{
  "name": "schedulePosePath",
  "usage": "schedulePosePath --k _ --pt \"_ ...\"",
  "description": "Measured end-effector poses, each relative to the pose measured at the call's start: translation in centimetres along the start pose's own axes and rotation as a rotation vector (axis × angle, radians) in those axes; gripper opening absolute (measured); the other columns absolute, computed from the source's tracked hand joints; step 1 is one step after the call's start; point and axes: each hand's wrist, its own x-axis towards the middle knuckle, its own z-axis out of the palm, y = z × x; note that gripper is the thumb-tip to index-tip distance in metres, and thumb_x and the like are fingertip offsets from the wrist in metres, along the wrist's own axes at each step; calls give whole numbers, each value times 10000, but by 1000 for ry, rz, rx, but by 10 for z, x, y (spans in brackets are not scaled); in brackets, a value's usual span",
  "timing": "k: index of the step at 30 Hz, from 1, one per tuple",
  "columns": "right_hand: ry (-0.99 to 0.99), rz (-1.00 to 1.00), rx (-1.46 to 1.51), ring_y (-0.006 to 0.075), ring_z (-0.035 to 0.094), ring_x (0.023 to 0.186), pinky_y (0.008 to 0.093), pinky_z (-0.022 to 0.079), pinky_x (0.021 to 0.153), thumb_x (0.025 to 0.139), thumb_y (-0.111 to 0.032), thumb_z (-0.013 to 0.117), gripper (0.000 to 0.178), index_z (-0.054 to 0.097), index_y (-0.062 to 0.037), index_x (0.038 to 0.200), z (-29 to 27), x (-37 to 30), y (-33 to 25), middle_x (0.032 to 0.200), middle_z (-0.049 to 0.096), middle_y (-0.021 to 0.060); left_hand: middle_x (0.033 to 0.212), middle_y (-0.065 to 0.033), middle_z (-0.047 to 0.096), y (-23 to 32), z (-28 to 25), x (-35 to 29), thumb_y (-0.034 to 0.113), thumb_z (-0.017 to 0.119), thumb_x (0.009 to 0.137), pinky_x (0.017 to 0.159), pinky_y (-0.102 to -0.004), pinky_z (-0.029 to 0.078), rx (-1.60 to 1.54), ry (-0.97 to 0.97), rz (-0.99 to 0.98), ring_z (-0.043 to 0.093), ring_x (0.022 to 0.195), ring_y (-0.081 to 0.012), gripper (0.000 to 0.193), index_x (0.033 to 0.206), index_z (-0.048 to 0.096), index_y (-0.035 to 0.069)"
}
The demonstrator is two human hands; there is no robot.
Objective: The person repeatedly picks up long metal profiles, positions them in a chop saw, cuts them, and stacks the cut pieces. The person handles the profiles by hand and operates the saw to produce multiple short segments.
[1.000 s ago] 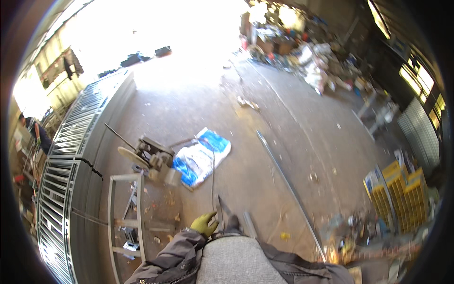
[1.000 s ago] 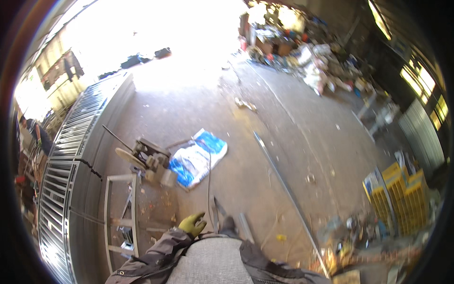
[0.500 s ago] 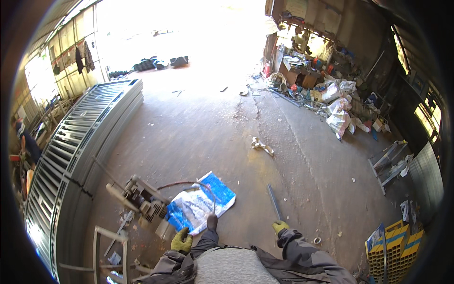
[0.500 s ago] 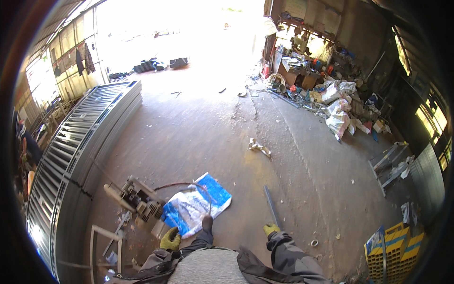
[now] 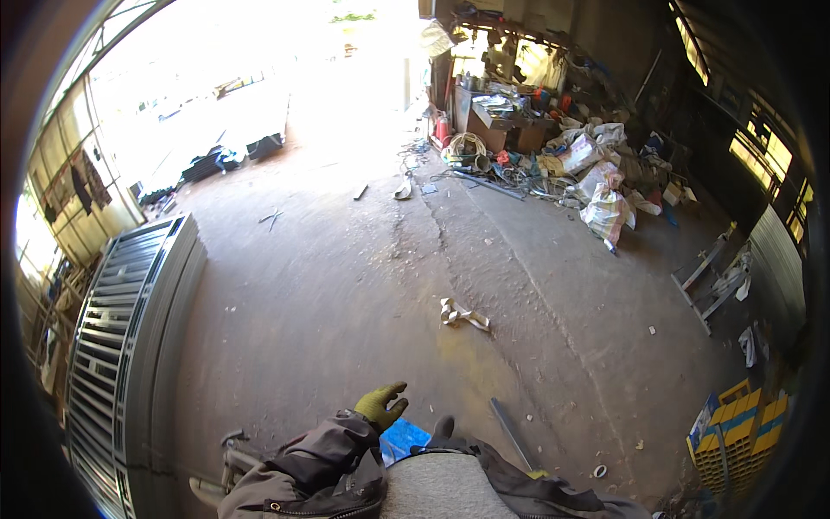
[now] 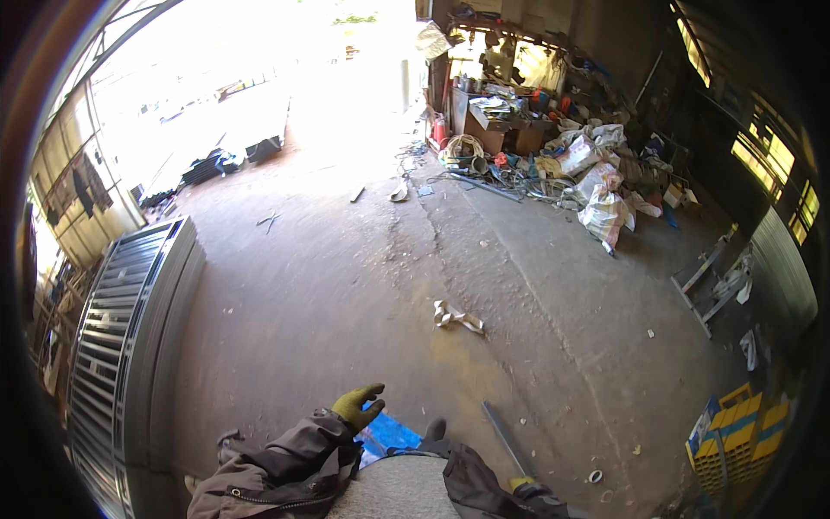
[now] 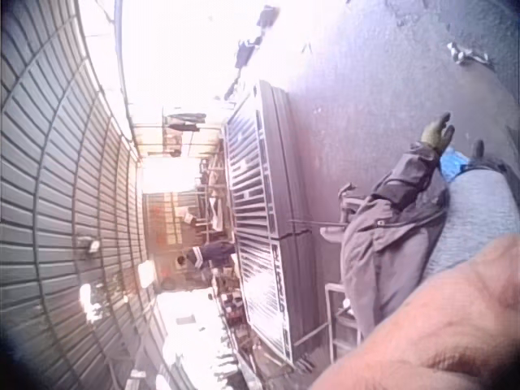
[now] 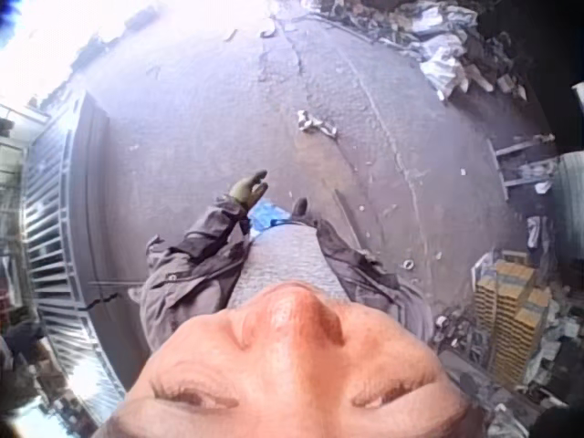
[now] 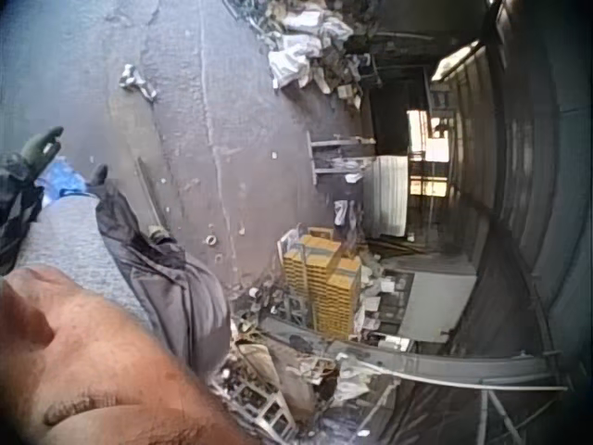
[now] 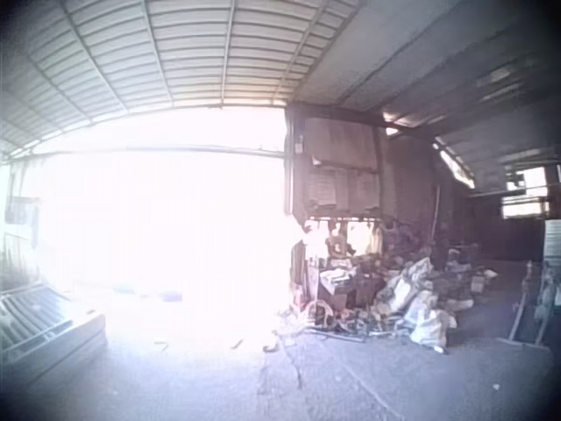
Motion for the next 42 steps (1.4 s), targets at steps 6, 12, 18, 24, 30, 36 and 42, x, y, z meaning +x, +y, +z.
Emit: schedulePosePath --k 6,12,18,24,30,36,42 --pt "-52 -38 -130 419 828 1202 500 615 1084 1022 -539 736 527 884 -127 1315 -122 213 -179 1270 878 201 1581 -215 772 -49 10 225 335 806 1127 1170 -462 617 -93 131 -135 791 1385 -337 629 1666 662 46" --pt "8 -72 -157 431 821 1247 508 616 1094 1013 -556 753 574 872 -111 1356 -339 417 -355 1331 867 222 1567 -185 781 -78 -35 411 195 809 1156 1243 -406 573 -521 461 -364 745 1447 -269 582 1685 639 22" --pt "345 -298 22 400 832 1239 494 620 1095 1017 -535 759 571 871 -101 1371 -539 639 -599 1312 880 214 1519 -176 805 -133 -70 646 178 807 1147 1200 -416 598 -520 490 -324 771 1387 -270 543 1647 672 16" --pt "184 -221 84 368 831 1252 472 616 1112 992 -546 855 576 878 -122 1380 -563 759 -752 1336 888 168 1511 -170 809 -155 -132 952 186 807 1139 1173 -418 613 -587 369 -357 778 1346 -257 557 1647 672 2" --pt "65 -56 158 406 786 1387 465 583 1190 1028 -556 790 613 861 -104 1436 -647 837 -782 1420 862 184 1516 -176 818 -93 -252 1246 346 829 1097 1159 -448 625 -174 63 -115 810 1352 -316 596 1623 718 88" --pt "-4 37 -46 423 805 1303 486 601 1119 1031 -571 794 601 865 -109 1409 -725 951 -819 1365 873 181 1488 -174 829 -113 -271 1467 320 832 1108 1124 -431 638 -111 46 -79 820 1310 -292 560 1601 731 73" --pt "3 -5 -103 427 837 1177 525 632 1000 1052 -570 778 555 875 -121 1364 -874 1151 -965 1277 888 178 1507 -168 818 -135 -256 1642 240 815 1147 1186 -426 614 -577 340 -379 789 1368 -276 524 1617 714 30"
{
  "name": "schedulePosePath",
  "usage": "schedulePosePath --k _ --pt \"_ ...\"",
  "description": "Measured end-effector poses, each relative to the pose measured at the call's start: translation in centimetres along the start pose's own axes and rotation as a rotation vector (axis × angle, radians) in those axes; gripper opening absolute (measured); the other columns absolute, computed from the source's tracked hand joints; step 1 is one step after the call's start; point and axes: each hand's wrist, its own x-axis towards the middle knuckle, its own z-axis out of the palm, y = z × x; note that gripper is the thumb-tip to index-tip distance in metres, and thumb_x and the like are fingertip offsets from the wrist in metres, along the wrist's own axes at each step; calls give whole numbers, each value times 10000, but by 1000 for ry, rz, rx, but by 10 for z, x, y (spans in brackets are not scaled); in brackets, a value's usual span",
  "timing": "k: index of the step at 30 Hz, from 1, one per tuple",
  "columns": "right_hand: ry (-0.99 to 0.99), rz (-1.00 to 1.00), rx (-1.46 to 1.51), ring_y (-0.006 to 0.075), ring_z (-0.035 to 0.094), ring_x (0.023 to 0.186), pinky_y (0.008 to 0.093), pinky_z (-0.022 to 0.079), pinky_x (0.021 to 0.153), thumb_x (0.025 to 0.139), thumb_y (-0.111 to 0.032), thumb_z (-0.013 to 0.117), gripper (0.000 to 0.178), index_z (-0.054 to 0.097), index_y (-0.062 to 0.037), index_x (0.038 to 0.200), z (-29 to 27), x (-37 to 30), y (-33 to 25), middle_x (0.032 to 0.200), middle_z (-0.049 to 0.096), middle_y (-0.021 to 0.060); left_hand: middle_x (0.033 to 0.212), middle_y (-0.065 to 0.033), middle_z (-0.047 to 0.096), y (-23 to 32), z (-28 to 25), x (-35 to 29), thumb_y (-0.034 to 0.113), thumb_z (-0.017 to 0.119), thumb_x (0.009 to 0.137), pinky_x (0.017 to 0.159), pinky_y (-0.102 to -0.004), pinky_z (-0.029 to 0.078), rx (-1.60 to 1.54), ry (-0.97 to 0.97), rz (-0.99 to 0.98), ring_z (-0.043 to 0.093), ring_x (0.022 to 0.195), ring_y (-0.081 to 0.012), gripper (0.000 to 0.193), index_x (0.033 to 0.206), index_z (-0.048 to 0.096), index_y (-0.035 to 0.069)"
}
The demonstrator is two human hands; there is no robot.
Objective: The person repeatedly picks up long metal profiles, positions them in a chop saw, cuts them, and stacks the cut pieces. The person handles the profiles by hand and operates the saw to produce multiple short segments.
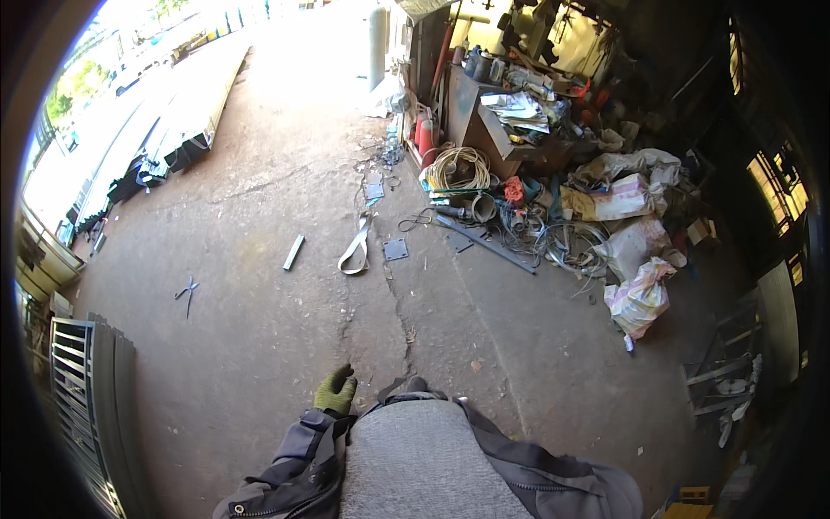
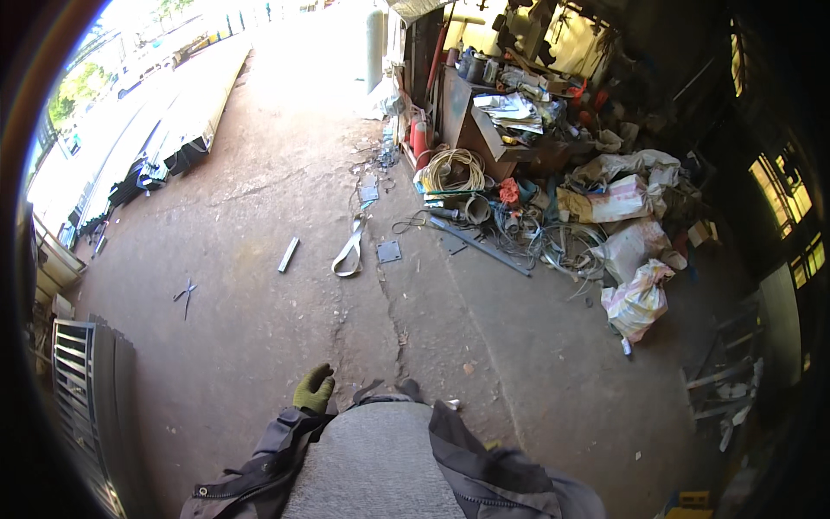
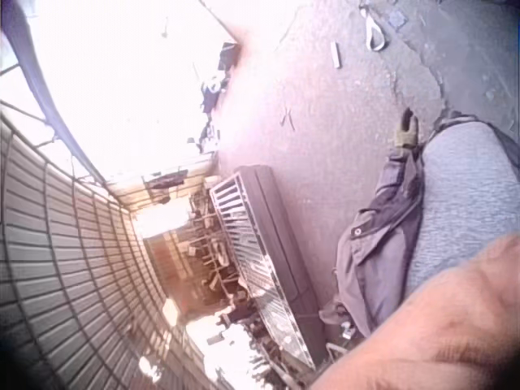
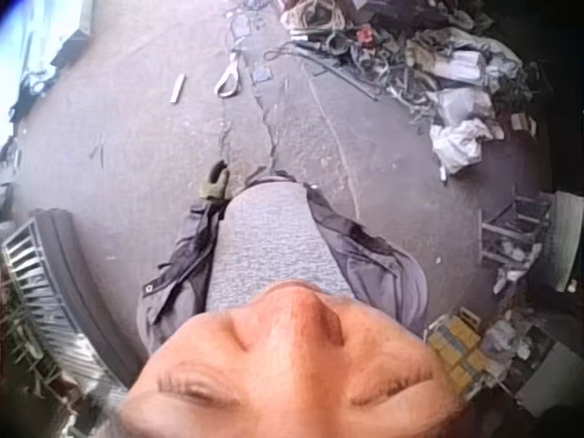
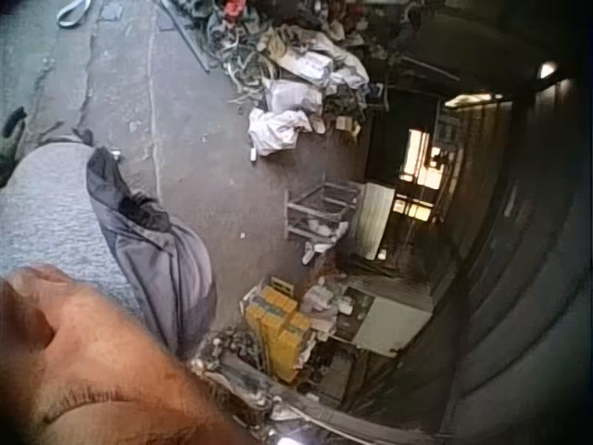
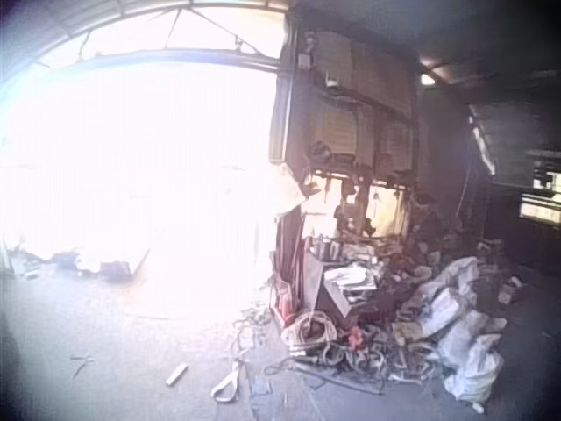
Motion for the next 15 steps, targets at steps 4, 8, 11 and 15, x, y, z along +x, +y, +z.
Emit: schedulePosePath --k 4,8,11,15 --pt "160 -117 -97 429 858 1093 552 653 921 1066 -569 768 528 881 -129 1334 -137 150 -126 1218 899 177 1504 -147 821 47 2 98 227 815 1149 1208 -404 591 128 117 66 769 1384 -247 526 1626 710 32" --pt "383 -265 179 385 828 1301 484 612 1160 968 -517 898 653 850 -55 1427 -301 289 -307 1363 878 221 1496 -161 829 92 11 211 198 791 1148 1199 -412 595 152 165 110 783 1371 -261 504 1617 718 31" --pt "382 -424 375 372 832 1295 466 616 1152 1000 -468 898 627 834 -49 1462 -359 363 -419 1354 887 198 1501 -175 823 97 25 304 190 790 1150 1214 -417 587 134 163 77 776 1391 -265 505 1623 715 30" --pt "357 -365 408 350 830 1280 461 614 1145 1009 -392 925 610 809 -39 1493 -357 438 -531 1394 874 192 1503 -170 813 110 41 481 159 801 1140 1208 -412 599 -88 130 63 766 1396 -257 520 1626 700 2"
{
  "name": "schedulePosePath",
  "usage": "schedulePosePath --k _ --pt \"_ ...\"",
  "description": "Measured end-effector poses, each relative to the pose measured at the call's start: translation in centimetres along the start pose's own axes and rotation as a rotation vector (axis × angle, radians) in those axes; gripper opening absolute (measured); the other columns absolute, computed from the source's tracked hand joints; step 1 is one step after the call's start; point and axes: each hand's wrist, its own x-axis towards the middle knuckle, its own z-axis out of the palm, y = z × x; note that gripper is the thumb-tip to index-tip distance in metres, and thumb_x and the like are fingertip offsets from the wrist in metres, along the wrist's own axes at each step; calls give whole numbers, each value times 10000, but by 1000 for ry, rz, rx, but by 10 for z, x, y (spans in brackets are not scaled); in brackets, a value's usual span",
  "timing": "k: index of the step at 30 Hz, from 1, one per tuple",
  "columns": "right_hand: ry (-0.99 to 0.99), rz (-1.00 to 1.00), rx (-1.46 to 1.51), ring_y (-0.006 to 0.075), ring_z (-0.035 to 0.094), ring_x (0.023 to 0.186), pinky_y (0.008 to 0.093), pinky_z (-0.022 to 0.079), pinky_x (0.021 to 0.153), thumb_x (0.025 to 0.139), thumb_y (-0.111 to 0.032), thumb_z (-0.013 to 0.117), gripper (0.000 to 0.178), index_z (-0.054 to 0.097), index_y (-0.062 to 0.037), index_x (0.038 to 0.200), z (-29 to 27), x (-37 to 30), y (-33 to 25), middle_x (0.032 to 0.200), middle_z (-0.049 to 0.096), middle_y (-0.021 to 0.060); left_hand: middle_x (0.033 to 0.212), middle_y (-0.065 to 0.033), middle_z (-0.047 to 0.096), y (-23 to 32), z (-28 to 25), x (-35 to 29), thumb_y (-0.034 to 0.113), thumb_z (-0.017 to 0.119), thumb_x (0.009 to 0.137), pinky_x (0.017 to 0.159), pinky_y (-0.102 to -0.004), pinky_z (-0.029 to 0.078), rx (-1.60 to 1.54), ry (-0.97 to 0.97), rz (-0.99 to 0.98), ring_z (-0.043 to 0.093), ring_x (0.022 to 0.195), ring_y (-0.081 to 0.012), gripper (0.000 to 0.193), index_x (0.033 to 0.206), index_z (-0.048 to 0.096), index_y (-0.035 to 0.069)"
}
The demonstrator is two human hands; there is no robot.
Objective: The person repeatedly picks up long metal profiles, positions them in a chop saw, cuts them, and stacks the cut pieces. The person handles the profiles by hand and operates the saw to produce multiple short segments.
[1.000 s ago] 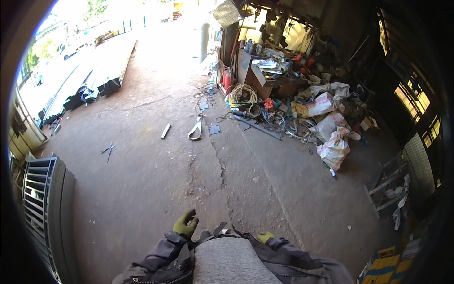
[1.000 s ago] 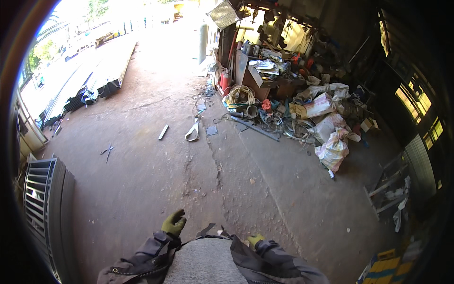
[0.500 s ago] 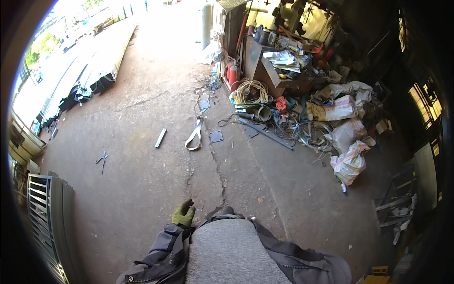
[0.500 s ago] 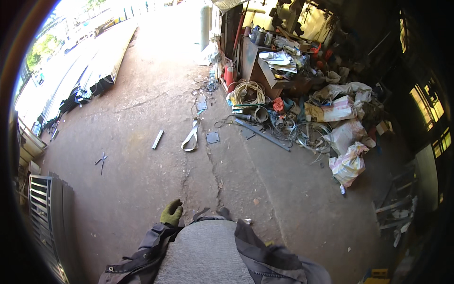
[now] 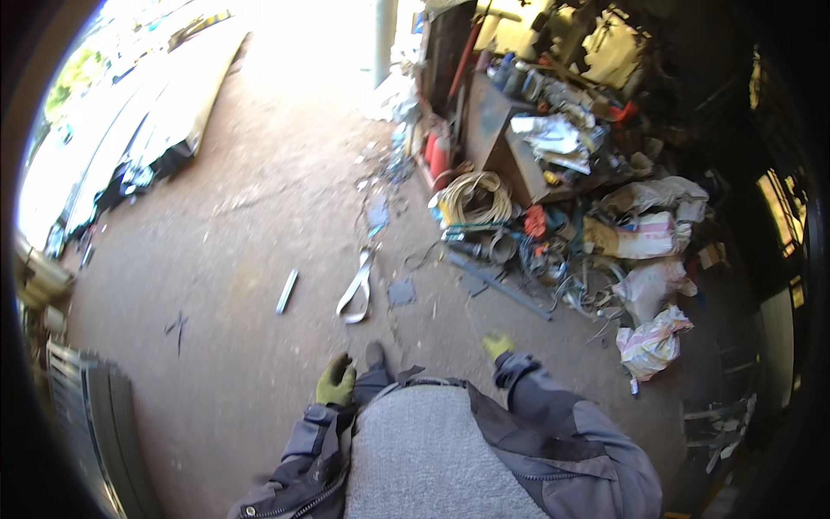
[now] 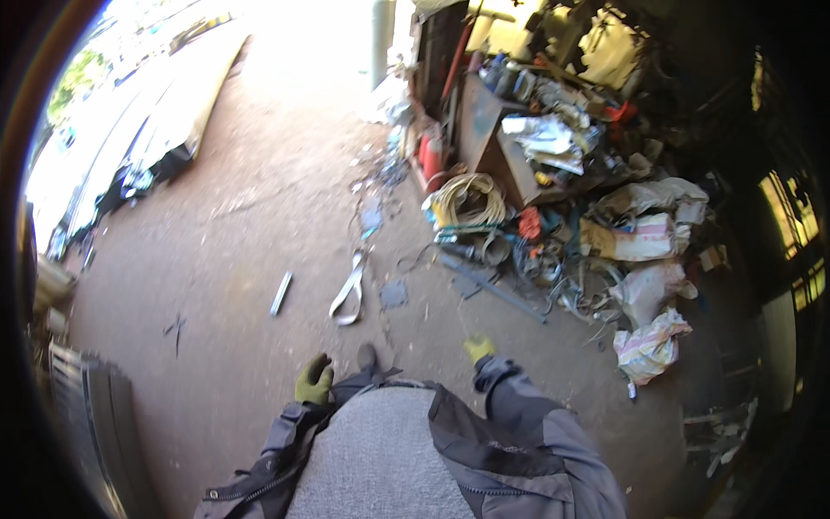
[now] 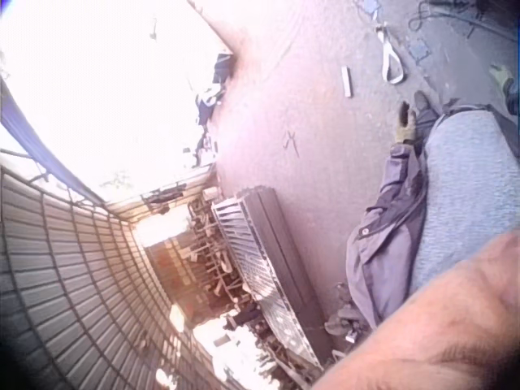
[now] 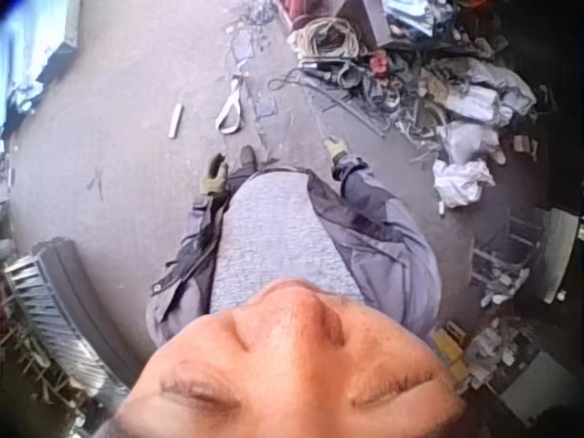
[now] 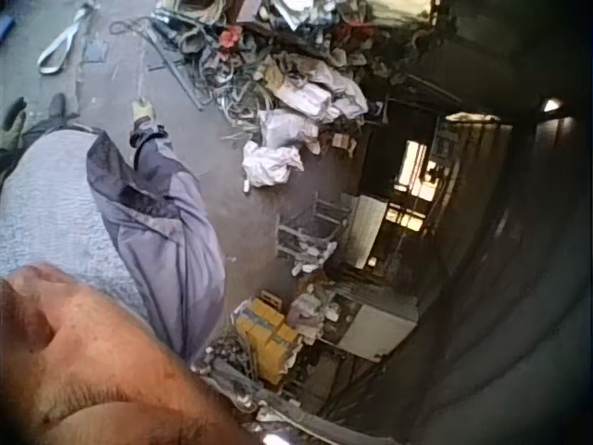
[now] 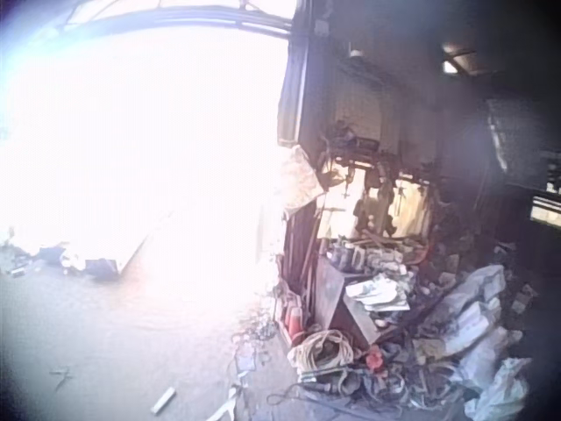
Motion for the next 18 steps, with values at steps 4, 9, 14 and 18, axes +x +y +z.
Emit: schedulePosePath --k 4,9,14,18 --pt "-107 150 -24 367 766 1433 455 558 1245 978 -494 932 778 753 -52 1592 1 52 -66 1504 826 222 1528 -160 801 65 24 160 150 825 1113 1175 -421 615 164 -128 -1 781 1342 -246 566 1644 683 14" --pt "85 267 210 304 715 1503 405 534 1271 1043 -358 922 844 595 44 1709 -68 170 -159 1623 758 210 1542 -168 789 161 54 331 156 844 1098 1171 -424 611 299 -339 209 784 1339 -267 627 1678 649 22" --pt "273 232 636 344 623 1602 419 521 1299 1019 -237 977 959 480 63 1781 -90 336 -217 1756 614 283 1541 -202 778 196 102 452 137 830 1105 1174 -434 611 288 -283 294 789 1332 -276 611 1672 647 3" --pt "319 94 732 377 561 1653 447 498 1321 996 -239 1001 1071 390 79 1817 -114 512 -269 1806 537 310 1557 -185 779 180 137 493 96 804 1116 1190 -420 609 193 -76 159 790 1330 -259 576 1664 655 4"
